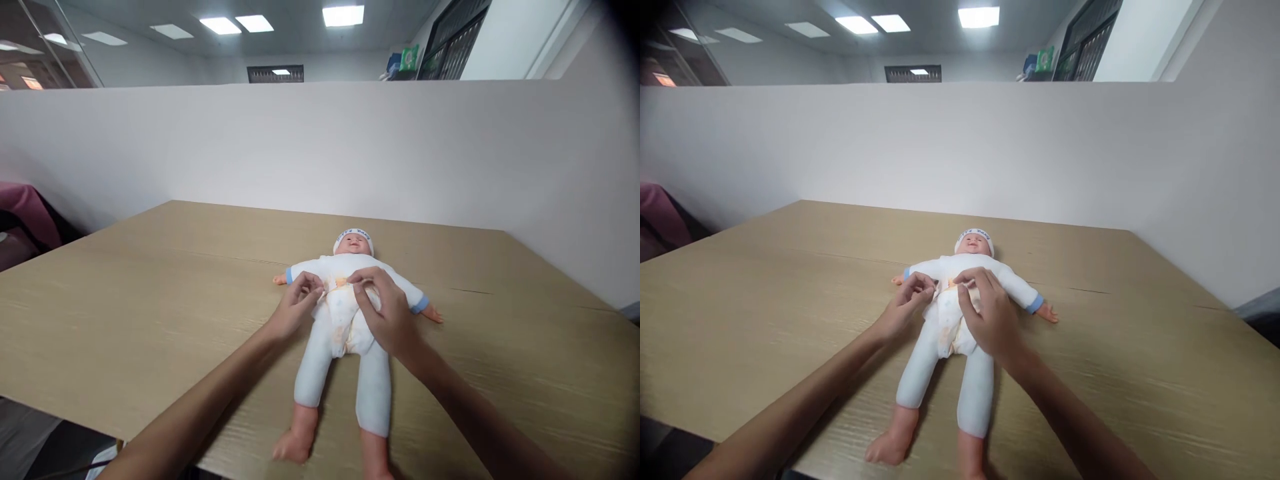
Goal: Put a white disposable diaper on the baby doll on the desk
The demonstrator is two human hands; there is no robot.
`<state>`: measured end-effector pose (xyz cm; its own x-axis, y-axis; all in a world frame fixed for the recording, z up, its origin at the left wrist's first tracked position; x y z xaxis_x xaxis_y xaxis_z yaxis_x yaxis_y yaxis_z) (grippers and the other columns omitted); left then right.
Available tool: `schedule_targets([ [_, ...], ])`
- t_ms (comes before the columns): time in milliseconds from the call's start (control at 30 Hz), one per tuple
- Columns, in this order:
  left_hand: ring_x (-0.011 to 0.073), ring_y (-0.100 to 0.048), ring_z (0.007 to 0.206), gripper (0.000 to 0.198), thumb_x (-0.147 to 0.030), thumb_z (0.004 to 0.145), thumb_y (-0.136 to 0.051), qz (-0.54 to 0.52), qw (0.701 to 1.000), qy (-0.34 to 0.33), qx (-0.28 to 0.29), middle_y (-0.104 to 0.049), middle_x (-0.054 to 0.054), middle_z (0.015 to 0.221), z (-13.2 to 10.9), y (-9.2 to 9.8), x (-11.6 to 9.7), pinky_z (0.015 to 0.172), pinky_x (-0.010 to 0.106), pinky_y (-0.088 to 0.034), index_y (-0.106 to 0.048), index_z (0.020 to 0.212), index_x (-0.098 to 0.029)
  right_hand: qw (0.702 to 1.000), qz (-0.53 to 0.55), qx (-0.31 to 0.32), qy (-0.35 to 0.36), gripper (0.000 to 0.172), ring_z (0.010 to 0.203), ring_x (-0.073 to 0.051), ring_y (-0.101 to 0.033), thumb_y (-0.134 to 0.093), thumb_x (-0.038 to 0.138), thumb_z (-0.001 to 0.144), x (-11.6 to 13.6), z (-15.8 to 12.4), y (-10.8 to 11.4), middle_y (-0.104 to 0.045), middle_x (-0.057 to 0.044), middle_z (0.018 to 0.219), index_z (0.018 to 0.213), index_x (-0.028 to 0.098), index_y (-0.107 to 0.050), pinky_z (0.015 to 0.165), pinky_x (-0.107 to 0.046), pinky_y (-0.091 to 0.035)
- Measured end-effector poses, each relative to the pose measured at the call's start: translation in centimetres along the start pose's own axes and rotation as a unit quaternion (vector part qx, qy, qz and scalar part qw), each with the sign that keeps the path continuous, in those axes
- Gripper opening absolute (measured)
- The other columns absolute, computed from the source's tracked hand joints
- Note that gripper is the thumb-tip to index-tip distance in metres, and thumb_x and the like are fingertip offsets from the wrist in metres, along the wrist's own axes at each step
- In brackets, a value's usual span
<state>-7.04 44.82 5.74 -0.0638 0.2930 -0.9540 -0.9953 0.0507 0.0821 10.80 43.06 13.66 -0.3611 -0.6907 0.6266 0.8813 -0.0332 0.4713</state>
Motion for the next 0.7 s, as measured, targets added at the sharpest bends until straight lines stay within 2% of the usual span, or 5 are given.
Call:
schedule_targets([
  [133, 0.0215, -0.055, 0.095, 0.015, -0.038, 0.103, -0.058, 0.141, 0.989, -0.032, 0.023, -0.066, 0.004, 0.103, -5.7, -1.4, -4.5, 0.088, 0.033, -0.042, -0.063, 0.103, -0.024, 0.987, 0.012, 0.144, -0.077, 0.012, 0.103, -0.026, -0.069, -0.053, 0.03, 0.104, 3.5, -6.5, -0.8, -0.071, -0.006, 0.112, 0.113, 0.03, -0.06, 0.09, -0.041, -0.057],
  [233, 0.0256, -0.055, 0.106, 0.01, -0.034, 0.102, -0.059, 0.212, 0.975, -0.03, 0.058, -0.067, 0.005, 0.108, -9.5, -3.2, -4.8, 0.092, 0.036, -0.042, -0.063, 0.106, -0.025, 0.971, -0.018, 0.213, -0.107, 0.02, 0.099, -0.026, -0.071, -0.057, 0.028, 0.1, 4.5, -11.6, -1.4, -0.073, -0.005, 0.112, 0.12, 0.032, -0.059, 0.086, -0.04, -0.058],
  [333, 0.0285, -0.051, 0.11, 0.01, -0.03, 0.1, -0.059, 0.284, 0.957, -0.033, 0.053, -0.066, 0.006, 0.112, -10.8, -4.0, -3.8, 0.095, 0.04, -0.042, -0.06, 0.108, -0.025, 0.968, -0.049, 0.209, -0.128, 0.021, 0.1, -0.027, -0.072, -0.055, 0.027, 0.1, 3.3, -14.2, -0.7, -0.073, -0.006, 0.113, 0.12, 0.032, -0.06, 0.088, -0.042, -0.058],
  [533, 0.029, -0.053, 0.099, 0.026, -0.046, 0.1, -0.061, 0.417, 0.909, -0.022, 0.015, -0.067, 0.007, 0.105, -8.8, -4.2, -2.3, 0.089, 0.043, -0.039, -0.057, 0.106, -0.021, 0.977, -0.082, 0.13, -0.15, 0.02, 0.102, -0.028, -0.071, -0.049, 0.03, 0.103, -1.1, -13.4, 1.7, -0.074, -0.009, 0.112, 0.116, 0.026, -0.064, 0.089, -0.043, -0.056],
  [700, 0.0257, -0.053, 0.092, 0.024, -0.042, 0.102, -0.058, 0.447, 0.893, -0.041, 0.024, -0.065, 0.004, 0.091, -7.6, -5.0, -2.1, 0.083, 0.039, -0.036, -0.057, 0.09, -0.021, 0.973, -0.138, 0.102, -0.156, 0.02, 0.09, -0.026, -0.066, -0.055, 0.032, 0.101, -2.5, -11.7, 0.9, -0.07, -0.006, 0.095, 0.114, 0.022, -0.066, 0.084, -0.04, -0.052],
])
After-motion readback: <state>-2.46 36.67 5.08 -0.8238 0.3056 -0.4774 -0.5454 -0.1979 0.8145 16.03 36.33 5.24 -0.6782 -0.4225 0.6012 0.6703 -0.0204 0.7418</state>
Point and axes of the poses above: each hand's wrist, its own z-axis towards the middle knuckle, its own y-axis out of the back of the hand, x = y × z, the point moved 10 cm from there along z, towards the middle knuckle
